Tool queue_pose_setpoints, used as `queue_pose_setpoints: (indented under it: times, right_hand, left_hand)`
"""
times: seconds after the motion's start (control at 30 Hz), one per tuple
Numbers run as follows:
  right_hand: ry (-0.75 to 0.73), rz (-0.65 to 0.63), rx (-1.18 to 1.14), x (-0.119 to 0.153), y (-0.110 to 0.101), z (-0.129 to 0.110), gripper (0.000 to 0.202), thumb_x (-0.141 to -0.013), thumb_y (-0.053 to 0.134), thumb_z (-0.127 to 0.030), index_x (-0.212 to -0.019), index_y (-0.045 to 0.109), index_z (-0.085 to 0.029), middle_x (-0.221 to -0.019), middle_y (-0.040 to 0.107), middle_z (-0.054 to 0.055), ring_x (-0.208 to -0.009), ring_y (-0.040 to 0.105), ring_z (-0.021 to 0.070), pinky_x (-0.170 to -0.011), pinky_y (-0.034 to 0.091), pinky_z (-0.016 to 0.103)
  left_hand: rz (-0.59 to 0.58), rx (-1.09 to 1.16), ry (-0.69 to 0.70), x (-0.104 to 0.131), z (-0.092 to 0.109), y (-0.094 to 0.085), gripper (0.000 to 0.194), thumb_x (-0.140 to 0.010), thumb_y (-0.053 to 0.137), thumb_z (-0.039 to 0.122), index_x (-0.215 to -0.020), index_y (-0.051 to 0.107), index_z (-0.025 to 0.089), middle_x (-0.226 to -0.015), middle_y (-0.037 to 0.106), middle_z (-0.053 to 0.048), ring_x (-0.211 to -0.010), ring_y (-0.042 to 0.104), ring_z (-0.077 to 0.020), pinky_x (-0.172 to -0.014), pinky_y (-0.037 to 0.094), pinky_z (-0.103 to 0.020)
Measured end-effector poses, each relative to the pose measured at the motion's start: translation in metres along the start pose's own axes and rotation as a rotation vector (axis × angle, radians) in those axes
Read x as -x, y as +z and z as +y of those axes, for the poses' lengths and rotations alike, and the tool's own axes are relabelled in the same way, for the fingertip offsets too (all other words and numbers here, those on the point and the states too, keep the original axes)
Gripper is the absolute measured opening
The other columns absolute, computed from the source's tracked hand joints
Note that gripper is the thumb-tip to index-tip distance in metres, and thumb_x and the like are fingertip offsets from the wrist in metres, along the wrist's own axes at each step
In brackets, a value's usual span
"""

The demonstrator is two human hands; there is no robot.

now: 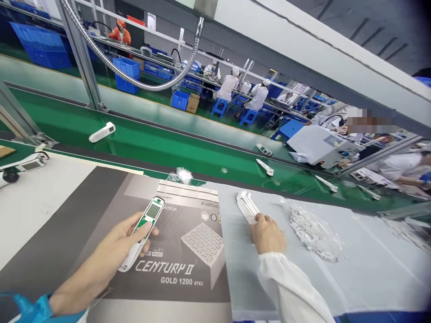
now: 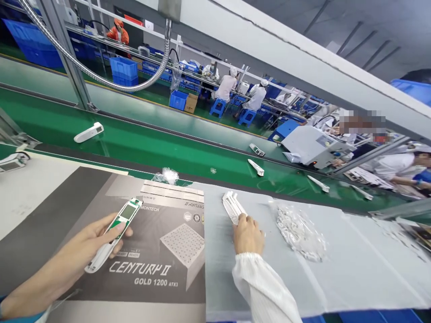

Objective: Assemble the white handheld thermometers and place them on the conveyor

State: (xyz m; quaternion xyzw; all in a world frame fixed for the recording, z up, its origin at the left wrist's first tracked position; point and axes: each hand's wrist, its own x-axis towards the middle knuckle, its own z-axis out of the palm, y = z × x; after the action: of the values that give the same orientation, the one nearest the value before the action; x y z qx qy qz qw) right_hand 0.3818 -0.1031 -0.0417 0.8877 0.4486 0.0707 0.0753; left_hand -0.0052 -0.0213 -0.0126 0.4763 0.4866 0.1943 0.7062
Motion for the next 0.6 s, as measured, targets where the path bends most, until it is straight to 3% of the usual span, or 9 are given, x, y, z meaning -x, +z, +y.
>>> queue_pose_setpoints:
  times: [0.13, 0.23, 0.3, 0.4, 0.43, 0.5, 0.6]
  right_hand:
    - [0.001, -0.01, -0.049, 0.006, -0.004, 0.01, 0.019, -0.094, 0.046, -0.026, -0.099, 0.062, -0.018, -0.098, 0.068, 0.013, -0.098, 0.063, 0.0288, -0.074, 0.045, 0.037]
    - [-0.025, 0.006, -0.348, 0.018, -0.024, 0.008, 0.031, -0.096, 0.039, -0.037, -0.106, 0.063, -0.021, -0.105, 0.067, 0.01, -0.086, 0.066, 0.0239, -0.074, 0.049, 0.036]
    - [-0.099, -0.18, -0.735, 0.028, -0.041, -0.006, 0.038, -0.093, 0.043, -0.048, -0.111, 0.061, -0.021, -0.105, 0.067, 0.009, -0.078, 0.068, 0.0218, -0.07, 0.052, 0.035]
    - [-0.253, -0.716, -1.181, 0.038, -0.055, -0.042, 0.049, -0.083, 0.057, -0.06, -0.112, 0.059, -0.02, -0.096, 0.066, 0.006, -0.064, 0.066, 0.0181, -0.062, 0.055, 0.034]
    - [-0.284, -0.839, -1.272, 0.039, -0.054, -0.055, 0.051, -0.079, 0.063, -0.06, -0.111, 0.059, -0.02, -0.093, 0.066, 0.005, -0.064, 0.065, 0.0165, -0.063, 0.055, 0.033]
    - [-0.298, -0.935, -1.44, 0.041, -0.047, -0.077, 0.054, -0.07, 0.077, -0.051, -0.111, 0.058, -0.021, -0.094, 0.065, 0.002, -0.07, 0.065, 0.0143, -0.071, 0.055, 0.031]
    - [-0.334, -0.929, -1.594, 0.044, -0.029, -0.094, 0.058, -0.066, 0.083, -0.039, -0.114, 0.057, -0.021, -0.091, 0.065, 0.0, -0.079, 0.063, 0.0134, -0.076, 0.052, 0.029]
  left_hand:
    - [0.019, 0.03, 0.029, 0.009, -0.003, -0.005, 0.046, -0.081, 0.059, 0.064, -0.096, 0.062, 0.021, -0.07, 0.058, 0.0, -0.057, 0.047, -0.0126, -0.052, 0.036, -0.022]
    - [0.069, -0.02, -0.003, 0.019, 0.003, -0.004, 0.051, -0.083, 0.051, 0.069, -0.094, 0.063, 0.02, -0.063, 0.055, 0.0, -0.054, 0.046, -0.0128, -0.049, 0.033, -0.022]
    - [0.14, -0.069, -0.019, 0.022, 0.011, 0.001, 0.056, -0.087, 0.043, 0.07, -0.095, 0.065, 0.019, -0.059, 0.054, 0.0, -0.051, 0.044, -0.0132, -0.046, 0.03, -0.022]
    - [0.159, -0.147, 0.047, 0.015, 0.021, 0.011, 0.058, -0.091, 0.037, 0.067, -0.103, 0.066, 0.019, -0.063, 0.059, -0.002, -0.054, 0.05, -0.0146, -0.05, 0.037, -0.024]
    - [0.142, -0.181, 0.097, 0.01, 0.023, 0.015, 0.056, -0.092, 0.038, 0.064, -0.109, 0.066, 0.019, -0.069, 0.063, -0.003, -0.059, 0.055, -0.0158, -0.054, 0.042, -0.025]
    - [0.128, -0.263, 0.237, -0.002, 0.023, 0.021, 0.051, -0.092, 0.044, 0.057, -0.125, 0.06, 0.022, -0.093, 0.07, -0.006, -0.079, 0.063, -0.0191, -0.07, 0.05, -0.029]
    - [0.139, -0.432, 0.459, -0.02, 0.015, 0.03, 0.046, -0.092, 0.051, 0.046, -0.133, 0.055, 0.024, -0.129, 0.063, -0.007, -0.113, 0.06, -0.0235, -0.097, 0.047, -0.036]
